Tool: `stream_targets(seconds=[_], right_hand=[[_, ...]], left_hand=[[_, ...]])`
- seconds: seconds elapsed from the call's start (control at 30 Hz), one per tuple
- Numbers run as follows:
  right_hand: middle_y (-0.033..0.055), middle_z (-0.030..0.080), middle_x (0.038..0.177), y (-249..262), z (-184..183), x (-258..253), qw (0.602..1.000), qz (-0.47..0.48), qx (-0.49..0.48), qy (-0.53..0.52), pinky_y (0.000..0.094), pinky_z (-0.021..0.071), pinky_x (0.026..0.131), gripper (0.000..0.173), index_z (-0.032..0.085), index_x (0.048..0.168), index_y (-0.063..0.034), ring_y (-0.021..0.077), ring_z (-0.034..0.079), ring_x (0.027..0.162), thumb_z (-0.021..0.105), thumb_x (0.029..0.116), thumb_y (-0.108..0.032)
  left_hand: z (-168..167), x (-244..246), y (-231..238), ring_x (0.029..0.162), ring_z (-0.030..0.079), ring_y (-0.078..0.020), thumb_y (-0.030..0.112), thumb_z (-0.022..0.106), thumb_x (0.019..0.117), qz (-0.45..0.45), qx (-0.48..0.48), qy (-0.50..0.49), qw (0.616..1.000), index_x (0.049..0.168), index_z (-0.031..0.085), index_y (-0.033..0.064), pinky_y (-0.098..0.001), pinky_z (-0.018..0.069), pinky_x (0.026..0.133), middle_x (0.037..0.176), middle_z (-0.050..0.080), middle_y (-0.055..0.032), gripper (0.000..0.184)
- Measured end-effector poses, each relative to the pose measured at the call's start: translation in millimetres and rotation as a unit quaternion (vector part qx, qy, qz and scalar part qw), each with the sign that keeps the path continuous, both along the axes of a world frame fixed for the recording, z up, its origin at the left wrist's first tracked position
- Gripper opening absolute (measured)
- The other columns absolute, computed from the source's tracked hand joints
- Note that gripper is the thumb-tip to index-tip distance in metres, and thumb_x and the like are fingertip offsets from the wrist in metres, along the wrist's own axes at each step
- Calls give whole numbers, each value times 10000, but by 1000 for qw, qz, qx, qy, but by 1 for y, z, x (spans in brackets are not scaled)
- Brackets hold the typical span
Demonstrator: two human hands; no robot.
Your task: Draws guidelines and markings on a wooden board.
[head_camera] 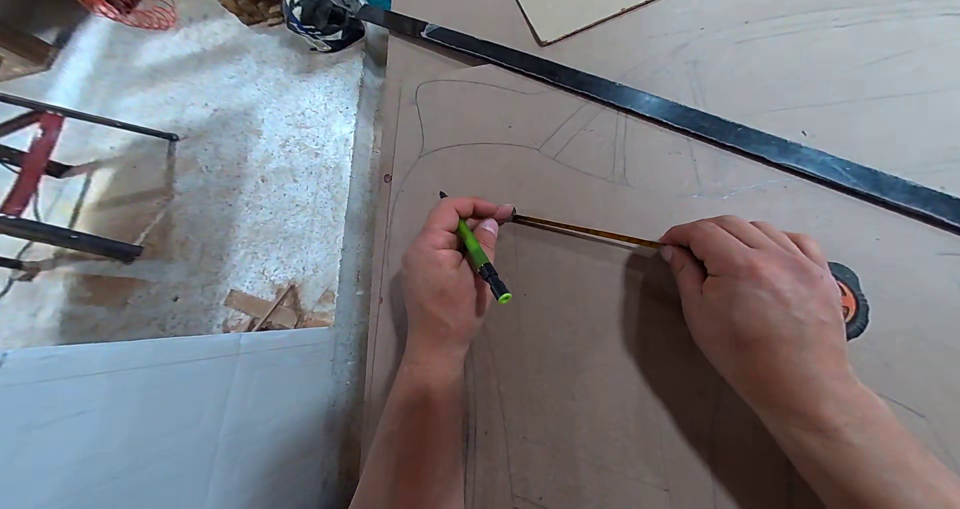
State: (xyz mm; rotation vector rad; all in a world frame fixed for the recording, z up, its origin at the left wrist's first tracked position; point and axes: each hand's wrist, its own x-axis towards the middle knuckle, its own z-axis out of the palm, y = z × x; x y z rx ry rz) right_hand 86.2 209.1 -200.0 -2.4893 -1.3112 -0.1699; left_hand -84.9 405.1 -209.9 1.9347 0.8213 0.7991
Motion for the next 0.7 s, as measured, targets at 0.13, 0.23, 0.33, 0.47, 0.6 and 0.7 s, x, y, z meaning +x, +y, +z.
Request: stream_targets(seconds=[0.13, 0.23, 0.33, 0.47, 0.6, 0.7], right_hand=[[39, 724, 1027, 0, 1, 0, 1000, 2, -1, 2, 501, 490, 897, 192, 724, 1039, -151, 257, 679, 971, 557, 1055, -244], [37, 723, 1023, 1, 0, -1, 1000, -3, -1, 3, 496, 489, 898, 181, 724, 1024, -152, 255, 678, 965, 566, 1051, -238], [28, 721, 1012, 1, 0, 0, 1000, -4, -2, 1, 487, 491, 896, 177, 725, 1019, -154, 244, 674, 959, 572, 1047, -237], [17, 722, 1009, 0, -2, 1, 1000, -3, 2, -4, 469, 493, 883, 177, 727, 1023, -160, 228, 674, 960, 568, 1048, -234], [14, 721, 1012, 0, -2, 1, 1000, -3, -1, -5, 463, 495, 886, 175, 727, 1021, -163, 229, 675, 970, 567, 1047, -231], [17, 723, 1016, 1, -3, 1, 1000, -3, 1, -5, 466, 493, 891, 181, 727, 1019, -164, 231, 676, 976, 567, 1048, -242]], left_hand=[[0, 0, 0, 955, 744, -116, 88, 596, 1032, 0, 0, 3, 1000, 1157, 672, 110, -279, 623, 803, 1139, 767, 3, 148], [0, -1, 0, 962, 745, -122, 89, 594, 1033, -3, 0, 3, 1000, 1161, 672, 113, -279, 624, 796, 1147, 767, 1, 152], [0, 0, 0, 962, 748, -122, 85, 602, 1029, 2, -1, 4, 1000, 1151, 672, 110, -280, 629, 803, 1138, 770, 3, 143], [-1, 1, 1, 989, 749, -130, 83, 603, 1026, 0, 0, 1, 1000, 1140, 673, 108, -297, 635, 834, 1140, 770, 5, 136], [-2, 1, 1, 978, 751, -134, 79, 604, 1022, 3, 3, -3, 1000, 1137, 672, 102, -302, 636, 835, 1134, 771, 0, 135], [-3, 1, 2, 992, 751, -147, 61, 606, 1017, 1, -2, -13, 1000, 1137, 665, 90, -307, 635, 851, 1138, 771, -12, 137]])
